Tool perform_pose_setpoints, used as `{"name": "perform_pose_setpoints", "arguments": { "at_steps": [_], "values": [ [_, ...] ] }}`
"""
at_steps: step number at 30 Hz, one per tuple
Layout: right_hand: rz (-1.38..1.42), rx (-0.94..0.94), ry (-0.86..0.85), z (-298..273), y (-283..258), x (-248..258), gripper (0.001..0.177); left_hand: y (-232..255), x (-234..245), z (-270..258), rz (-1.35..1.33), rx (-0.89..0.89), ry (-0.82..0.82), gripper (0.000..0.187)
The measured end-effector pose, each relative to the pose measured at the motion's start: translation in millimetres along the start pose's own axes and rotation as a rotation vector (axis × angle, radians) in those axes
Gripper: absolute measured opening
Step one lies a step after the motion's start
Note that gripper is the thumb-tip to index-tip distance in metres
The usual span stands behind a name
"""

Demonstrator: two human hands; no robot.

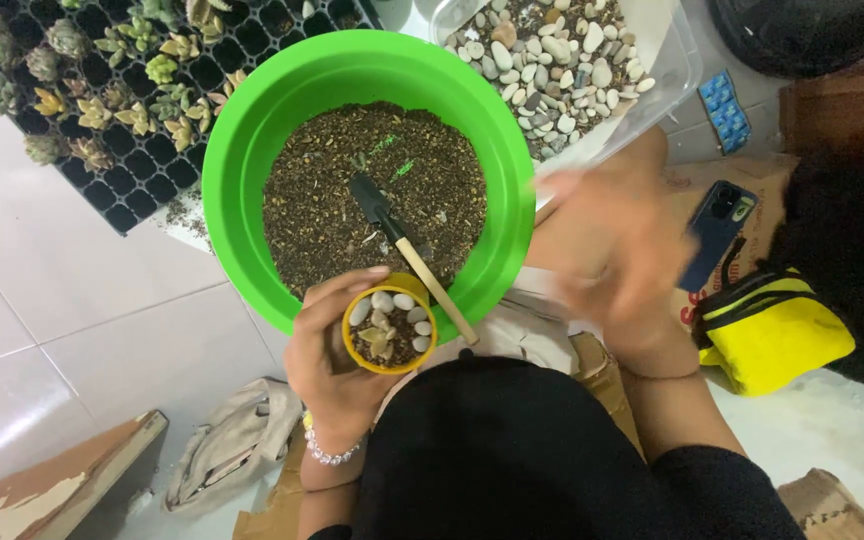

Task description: Filling a small yellow pot with soil using a miniature shovel from a larger green basin.

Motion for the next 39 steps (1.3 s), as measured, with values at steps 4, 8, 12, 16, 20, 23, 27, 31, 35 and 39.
{"name": "perform_pose_setpoints", "arguments": {
  "at_steps": [4,8,12,16,20,23,27,31,35,39],
  "values": [
    [-0.641,-0.131,0.105,21,35,54,0.013,1,9,-3,0.149,0.016,0.116,0.07],
    [-0.664,-0.148,-0.09,32,76,57,0.019,-2,13,-5,0.186,0.022,0.17,0.075],
    [-0.775,-0.073,-0.225,38,106,41,0.015,0,15,-5,0.194,0.048,0.213,0.076],
    [-0.865,-0.028,-0.342,46,114,23,0.02,1,16,-6,0.189,0.033,0.219,0.076],
    [-0.879,-0.055,-0.327,49,117,26,0.042,2,17,-7,0.235,0.025,0.229,0.077],
    [-0.815,-0.152,-0.334,41,119,32,0.043,4,17,-6,0.227,0.036,0.229,0.074],
    [-0.844,-0.099,-0.32,37,120,38,0.028,3,17,-5,0.223,0.036,0.227,0.074],
    [-0.896,-0.054,-0.361,38,126,32,0.032,2,14,-5,0.186,0.033,0.212,0.074],
    [-0.957,-0.043,-0.356,36,132,29,0.02,2,14,-5,0.179,0.04,0.207,0.074],
    [-0.855,-0.06,-0.305,38,131,36,0.015,1,15,-5,0.169,0.034,0.211,0.074]
  ]
}}
Point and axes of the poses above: each hand's wrist, its own z-axis towards the middle knuckle, its own x-axis out of the back of the hand, y = z × x, the point moved 8 cm from there along z, towards the middle knuckle, and after that the axes turned 4 degrees about x, right-handed, at the moved point
